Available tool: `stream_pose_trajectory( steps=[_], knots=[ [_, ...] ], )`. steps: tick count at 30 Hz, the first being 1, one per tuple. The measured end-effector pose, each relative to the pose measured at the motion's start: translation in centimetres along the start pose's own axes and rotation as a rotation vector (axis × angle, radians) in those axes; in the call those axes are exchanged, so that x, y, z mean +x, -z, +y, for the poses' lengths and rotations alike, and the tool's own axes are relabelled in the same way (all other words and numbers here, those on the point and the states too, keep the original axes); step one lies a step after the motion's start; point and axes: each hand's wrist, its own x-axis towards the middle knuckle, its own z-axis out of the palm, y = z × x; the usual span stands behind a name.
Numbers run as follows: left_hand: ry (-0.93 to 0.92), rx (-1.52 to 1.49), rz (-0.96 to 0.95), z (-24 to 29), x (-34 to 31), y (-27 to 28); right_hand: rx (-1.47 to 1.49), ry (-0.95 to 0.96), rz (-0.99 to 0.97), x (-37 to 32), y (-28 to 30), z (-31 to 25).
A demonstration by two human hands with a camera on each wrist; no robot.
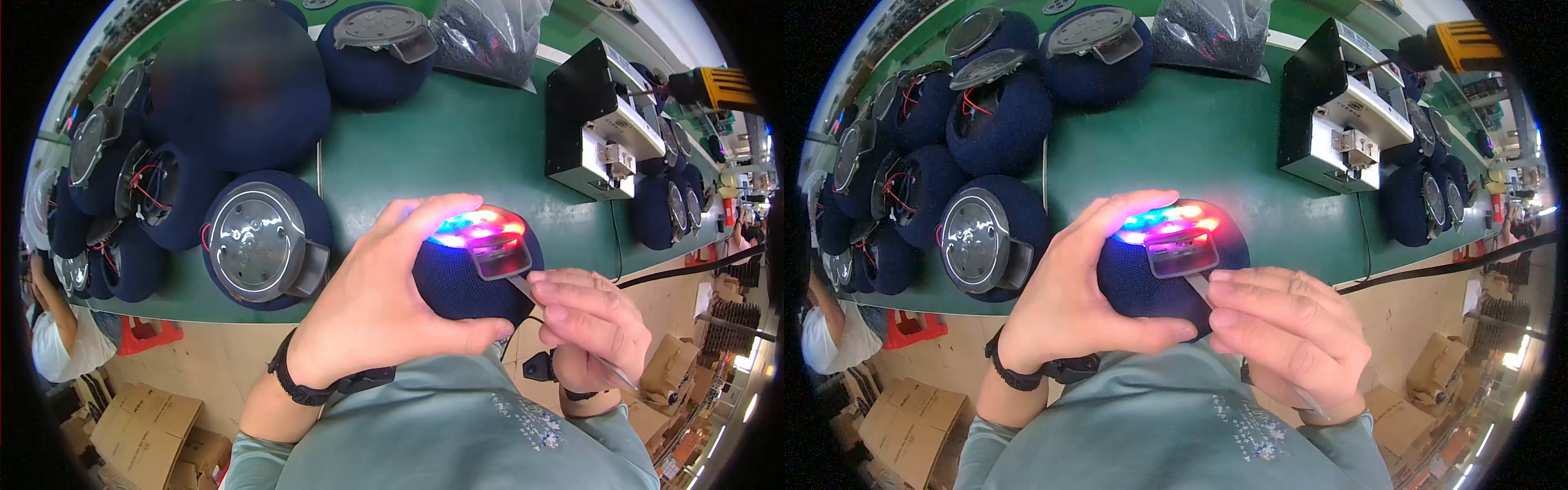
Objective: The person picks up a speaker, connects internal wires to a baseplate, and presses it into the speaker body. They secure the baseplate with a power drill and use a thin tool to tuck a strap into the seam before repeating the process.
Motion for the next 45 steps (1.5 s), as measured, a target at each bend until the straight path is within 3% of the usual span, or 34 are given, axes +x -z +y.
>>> stream_pose_trajectory(
  steps=[8,10,13,27,29,30,31,33,35,38,39,41,45],
  knots=[
    [-0.056,0.072,0.001,0.1,0.1,-0.1,-0.174,0.01,-0.029,1.7,-0.4,-0.1],
    [-0.249,0.257,-0.036,0.1,0.4,0.4,-0.178,0.011,-0.017,1.6,-0.5,-0.1],
    [-0.334,0.245,-0.008,-1.0,0.4,0.1,-0.182,0.018,-0.011,1.3,-0.5,-0.1],
    [-0.334,0.264,-0.013,-0.9,0.9,0.2,-0.177,-0.035,-0.14,2.6,0.4,-0.1],
    [-0.32,0.254,-0.008,-0.9,0.9,0.3,0.086,0.024,0.028,1.5,0.4,0.4],
    [-0.307,0.263,-0.011,-0.9,0.9,0.3,0.084,0.126,-0.093,1.6,1.4,0.4],
    [-0.292,0.271,-0.021,-0.8,0.8,0.3,0.083,0.129,-0.091,1.5,1.1,0.7],
    [-0.301,0.291,-0.025,-0.4,0.6,0.2,0.228,0.351,0.155,1.2,0.0,1.8],
    [-0.311,0.305,-0.024,-0.4,0.6,0.1,0.158,0.252,0.256,1.1,0.1,1.3],
    [-0.336,0.313,-0.014,-0.8,0.5,0.0,0.145,-0.543,0.344,0.3,2.2,0.5],
    [-0.331,0.307,-0.014,-0.9,0.5,0.0,0.144,-0.541,0.344,0.4,3.0,0.5],
    [-0.327,0.301,-0.014,-1.0,0.6,0.1,-0.475,-0.452,-0.014,1.0,4.5,0.6],
    [-0.326,0.284,-0.009,-0.8,0.8,0.1,-0.353,-0.461,-0.127,1.3,6.1,-0.8]
  ],
)
